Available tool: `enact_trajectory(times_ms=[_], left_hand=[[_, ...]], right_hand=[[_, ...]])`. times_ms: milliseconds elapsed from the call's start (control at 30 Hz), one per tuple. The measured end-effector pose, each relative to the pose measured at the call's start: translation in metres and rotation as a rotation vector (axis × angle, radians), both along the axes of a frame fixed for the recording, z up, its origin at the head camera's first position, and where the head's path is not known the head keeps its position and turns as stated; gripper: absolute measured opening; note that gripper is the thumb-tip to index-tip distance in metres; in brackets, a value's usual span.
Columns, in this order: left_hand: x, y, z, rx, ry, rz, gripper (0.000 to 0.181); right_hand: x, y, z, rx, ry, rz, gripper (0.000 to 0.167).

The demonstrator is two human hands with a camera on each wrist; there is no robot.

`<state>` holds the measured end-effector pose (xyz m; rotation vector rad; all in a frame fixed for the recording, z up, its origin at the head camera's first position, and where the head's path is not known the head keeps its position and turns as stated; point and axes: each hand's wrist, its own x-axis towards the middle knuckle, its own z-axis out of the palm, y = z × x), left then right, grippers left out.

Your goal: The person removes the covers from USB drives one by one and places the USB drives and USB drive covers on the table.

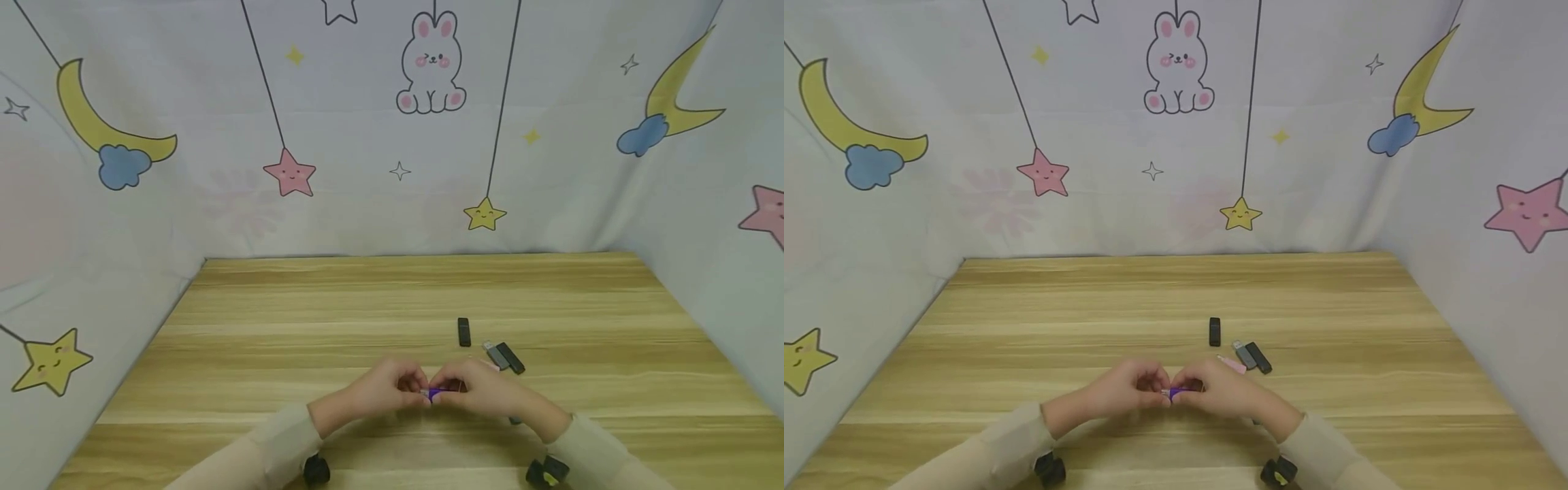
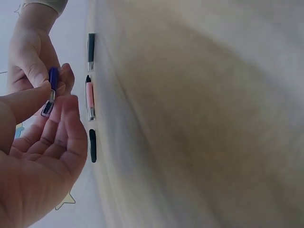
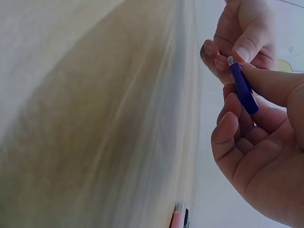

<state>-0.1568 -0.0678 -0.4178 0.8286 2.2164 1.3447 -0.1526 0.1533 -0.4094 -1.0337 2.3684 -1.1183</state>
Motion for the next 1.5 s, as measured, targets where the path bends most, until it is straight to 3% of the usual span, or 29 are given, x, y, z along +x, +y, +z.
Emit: enact_trajectory(times_ms=[400, 700, 1067, 1500], left_hand=[[0.019, -0.001, -0.003, 0.14, -0.216, 0.084, 0.01], [0.022, -0.003, -0.003, 0.16, -0.214, 0.056, 0.007], [0.023, -0.005, -0.003, 0.188, -0.24, 0.027, 0.009], [0.02, -0.009, -0.002, 0.192, -0.287, 0.023, 0.009]], right_hand=[[0.011, -0.004, -0.003, -0.062, -0.078, 0.009, 0.015], [0.012, -0.005, -0.007, -0.115, -0.026, 0.039, 0.012], [0.013, -0.006, -0.011, -0.165, -0.07, 0.062, 0.016], [0.012, -0.008, -0.01, -0.17, -0.044, 0.073, 0.017]])
